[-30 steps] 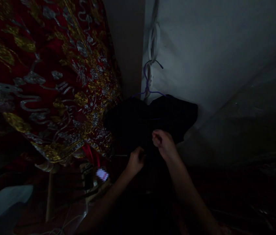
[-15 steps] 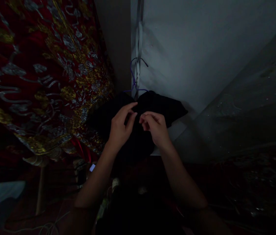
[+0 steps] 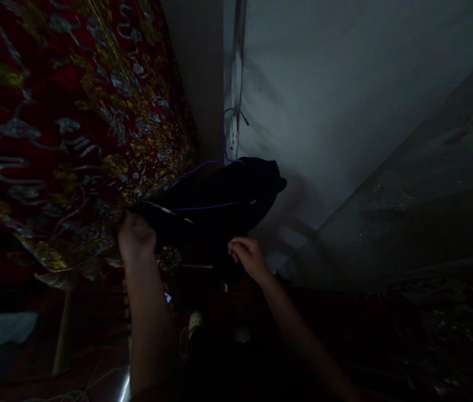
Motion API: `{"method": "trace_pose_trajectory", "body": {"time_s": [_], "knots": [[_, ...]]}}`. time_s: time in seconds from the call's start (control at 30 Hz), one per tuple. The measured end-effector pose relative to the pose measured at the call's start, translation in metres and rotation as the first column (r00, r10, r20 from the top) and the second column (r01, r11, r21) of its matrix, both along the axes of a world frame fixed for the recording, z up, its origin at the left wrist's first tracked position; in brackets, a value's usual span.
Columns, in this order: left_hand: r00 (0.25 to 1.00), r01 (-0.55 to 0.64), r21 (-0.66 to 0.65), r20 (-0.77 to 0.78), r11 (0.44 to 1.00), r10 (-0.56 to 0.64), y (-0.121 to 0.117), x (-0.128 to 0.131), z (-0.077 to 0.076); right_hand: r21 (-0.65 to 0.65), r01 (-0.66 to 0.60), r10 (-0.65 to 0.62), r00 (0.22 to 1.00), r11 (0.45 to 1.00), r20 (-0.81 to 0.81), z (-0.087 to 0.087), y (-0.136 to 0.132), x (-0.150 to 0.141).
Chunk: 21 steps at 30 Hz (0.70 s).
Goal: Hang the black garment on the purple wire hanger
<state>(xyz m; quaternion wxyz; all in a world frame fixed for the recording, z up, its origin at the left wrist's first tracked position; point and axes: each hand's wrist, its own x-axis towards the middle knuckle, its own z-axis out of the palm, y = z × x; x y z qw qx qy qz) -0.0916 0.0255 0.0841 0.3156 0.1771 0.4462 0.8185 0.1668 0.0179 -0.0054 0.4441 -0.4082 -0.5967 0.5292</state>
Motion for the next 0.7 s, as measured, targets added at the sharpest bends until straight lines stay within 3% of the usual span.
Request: {"method": "trace_pose_trajectory", "body": {"time_s": [0.07,0.13,0.2,0.27,0.37,0.47,0.6,0.63,0.7], "knots": [[0.981,0.054,-0.106,0.191,0.993,-0.033,-0.007,0.0,-0.03,-0.048,0.005,-0.007,0.999,0.999,-0.033,-0.012,-0.007,-0.002],[0.968,0.136,-0.146,0.228,0.98,-0.1,-0.015,0.015,-0.054,-0.072,0.062,-0.064,0.997,0.995,-0.033,-0.02,-0.007,-0.002],[0.931,0.301,-0.165,0.263,0.939,-0.252,-0.023,0.036,-0.068,-0.039,0.13,-0.131,0.991,0.991,-0.004,-0.021,-0.003,-0.001],[0.892,0.433,-0.175,0.225,0.884,-0.392,-0.031,0.055,-0.069,0.037,0.136,-0.138,0.989,0.99,0.045,-0.016,-0.001,-0.003],[0.83,0.511,-0.216,-0.13,0.832,-0.543,-0.039,0.078,-0.054,0.138,-0.016,0.0,0.993,0.99,0.115,-0.004,-0.005,-0.015],[0.624,0.532,-0.279,-0.509,0.8,-0.593,-0.042,0.091,-0.037,0.152,-0.096,0.086,0.994,0.984,0.072,0.004,-0.014,-0.031],[0.401,0.53,-0.259,-0.762,0.808,-0.508,-0.037,0.085,-0.032,0.033,-0.091,0.091,0.996,0.995,-0.009,0.02,-0.018,-0.024],[0.322,0.572,-0.286,-0.783,0.769,-0.532,-0.035,0.08,-0.036,0.029,-0.117,0.118,0.993,0.993,-0.001,0.028,-0.017,-0.017],[0.108,0.67,-0.448,-0.731,0.593,-0.674,-0.033,0.07,-0.048,0.097,-0.162,0.159,0.987,0.982,0.034,0.049,-0.01,-0.001]]}}
